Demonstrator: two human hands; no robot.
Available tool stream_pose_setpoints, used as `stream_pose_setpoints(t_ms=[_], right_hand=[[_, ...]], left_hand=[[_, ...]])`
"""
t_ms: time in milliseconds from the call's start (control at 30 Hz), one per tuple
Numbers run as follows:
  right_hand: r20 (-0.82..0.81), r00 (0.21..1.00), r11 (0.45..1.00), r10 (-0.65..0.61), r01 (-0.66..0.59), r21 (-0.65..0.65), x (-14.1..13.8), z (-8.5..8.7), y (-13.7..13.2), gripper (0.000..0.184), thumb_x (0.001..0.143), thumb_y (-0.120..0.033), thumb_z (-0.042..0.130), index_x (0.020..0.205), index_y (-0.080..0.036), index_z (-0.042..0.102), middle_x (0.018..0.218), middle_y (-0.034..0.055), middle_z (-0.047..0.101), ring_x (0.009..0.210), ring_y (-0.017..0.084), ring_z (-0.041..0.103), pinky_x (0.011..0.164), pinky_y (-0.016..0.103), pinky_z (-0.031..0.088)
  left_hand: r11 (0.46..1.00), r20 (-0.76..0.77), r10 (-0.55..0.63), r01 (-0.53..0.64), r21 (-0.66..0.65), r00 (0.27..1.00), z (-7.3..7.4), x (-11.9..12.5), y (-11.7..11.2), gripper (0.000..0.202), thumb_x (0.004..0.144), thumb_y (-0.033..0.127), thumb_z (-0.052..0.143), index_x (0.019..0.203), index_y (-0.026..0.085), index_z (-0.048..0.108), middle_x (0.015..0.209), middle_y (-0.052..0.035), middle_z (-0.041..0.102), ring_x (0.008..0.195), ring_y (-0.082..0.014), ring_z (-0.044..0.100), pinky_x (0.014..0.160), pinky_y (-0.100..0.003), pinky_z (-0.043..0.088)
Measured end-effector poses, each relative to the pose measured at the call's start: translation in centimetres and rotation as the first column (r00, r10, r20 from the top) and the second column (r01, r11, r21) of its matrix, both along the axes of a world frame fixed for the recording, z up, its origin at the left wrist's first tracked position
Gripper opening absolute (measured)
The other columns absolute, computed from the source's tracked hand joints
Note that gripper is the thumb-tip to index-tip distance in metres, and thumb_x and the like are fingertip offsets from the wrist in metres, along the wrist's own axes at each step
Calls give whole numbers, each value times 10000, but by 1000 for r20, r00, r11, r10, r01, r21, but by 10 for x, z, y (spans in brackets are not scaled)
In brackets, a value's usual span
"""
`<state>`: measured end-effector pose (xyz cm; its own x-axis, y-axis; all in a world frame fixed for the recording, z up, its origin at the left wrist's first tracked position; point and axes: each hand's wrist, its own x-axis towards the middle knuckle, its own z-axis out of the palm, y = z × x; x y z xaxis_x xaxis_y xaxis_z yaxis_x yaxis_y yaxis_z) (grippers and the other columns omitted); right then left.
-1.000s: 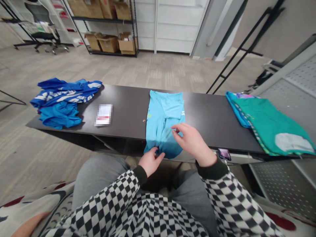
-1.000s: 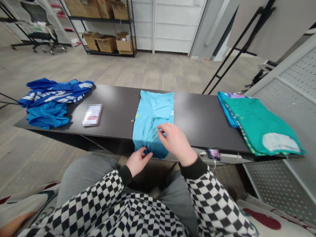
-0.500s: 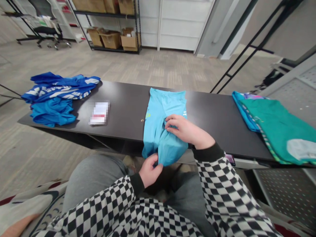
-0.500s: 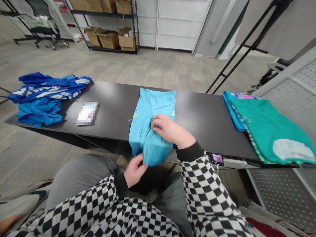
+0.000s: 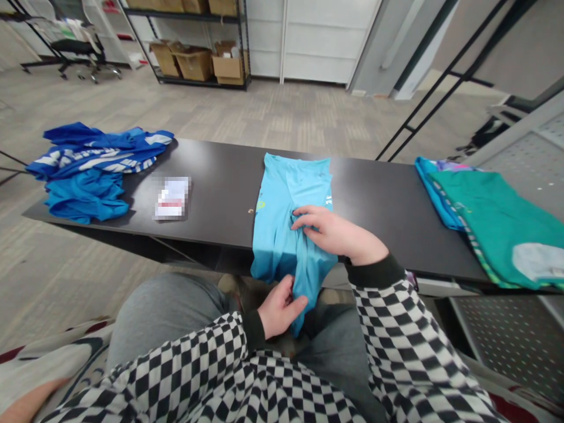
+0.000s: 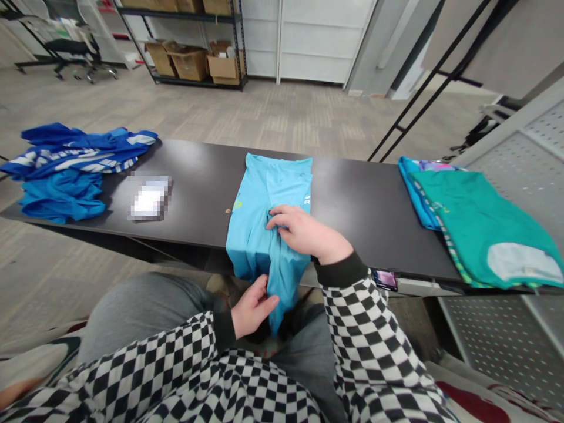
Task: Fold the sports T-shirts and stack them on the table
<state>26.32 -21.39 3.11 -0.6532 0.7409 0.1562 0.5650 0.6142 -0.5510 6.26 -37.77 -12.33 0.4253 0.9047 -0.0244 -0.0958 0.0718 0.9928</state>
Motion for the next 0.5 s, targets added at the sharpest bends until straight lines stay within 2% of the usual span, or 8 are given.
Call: stream_pose_setpoints(t_ms=[100, 133, 167, 233, 300, 333, 433, 500], right_hand=[[32, 999, 999, -21, 19, 45, -4, -8, 2, 311, 951, -59, 588, 1024, -245, 827, 1435, 111, 682, 1375, 279, 656, 1250, 465, 480], [31, 999, 998, -28, 26, 53, -5, -10, 3, 288, 946, -64, 598, 990, -243, 819, 1413, 112, 680, 1361, 280, 658, 1239, 462, 488], [28, 999, 998, -35, 33, 61, -6, -10, 4, 271, 942, -68, 605, 967, -241, 812, 1391, 111, 680, 1343, 279, 661, 1228, 457, 496], [27, 999, 996, -43, 41, 74, -8, -10, 5, 259, 934, -68, 610, 950, -241, 803, 1347, 108, 685, 1296, 276, 670, 1203, 446, 510], [28, 998, 994, -55, 52, 97, -11, -7, 3, 266, 928, -61, 604, 956, -238, 801, 1312, 108, 693, 1249, 275, 678, 1180, 435, 516], [26, 997, 992, -67, 64, 113, -13, -4, 0, 269, 927, -61, 601, 971, -235, 802, 1292, 110, 700, 1227, 276, 682, 1164, 426, 518], [9, 988, 977, -155, 152, 151, -19, 10, -11, 231, 959, -104, 605, 1028, -214, 796, 1167, 112, 734, 1105, 268, 699, 1051, 381, 534], [28, 966, 961, -255, 251, 117, -24, 19, -19, 172, 1000, -170, 612, 995, -210, 779, 996, 82, 750, 930, 244, 700, 898, 343, 529]], left_hand=[[999, -178, -33, 26, -45, 983, -8, 5, 8, 347, 1069, 510, 637, 1174, 187, 709, 1071, -81, 798, 975, -233, 729, 896, -348, 599], [997, -297, -73, 61, -49, 952, -10, 4, 11, 329, 1084, 476, 599, 1137, 184, 740, 1063, -85, 813, 989, -243, 742, 912, -355, 599], [991, -451, -137, 122, -63, 882, -12, 2, 13, 337, 1098, 445, 552, 1096, 184, 765, 1047, -89, 823, 984, -248, 755, 911, -356, 597], [953, -731, -285, 263, -148, 621, -17, -7, 17, 361, 1092, 407, 522, 1048, 187, 804, 1042, -108, 837, 982, -263, 781, 895, -354, 594], [902, -857, -379, 346, -258, 349, -22, -21, 20, 321, 1031, 418, 607, 1022, 189, 832, 1087, -145, 845, 1032, -306, 800, 896, -371, 596], [885, -877, -402, 357, -298, 264, -24, -29, 22, 302, 988, 430, 665, 1014, 188, 842, 1110, -167, 845, 1061, -339, 803, 902, -391, 599], [892, -906, -386, 322, -318, 174, -20, -48, 27, 370, 959, 488, 694, 1075, 172, 848, 1179, -221, 831, 1122, -411, 792, 915, -458, 597], [938, -945, -277, 262, -228, 171, -10, -52, 32, 473, 1037, 571, 577, 1102, 180, 836, 1177, -214, 829, 1090, -389, 795, 881, -443, 585]])
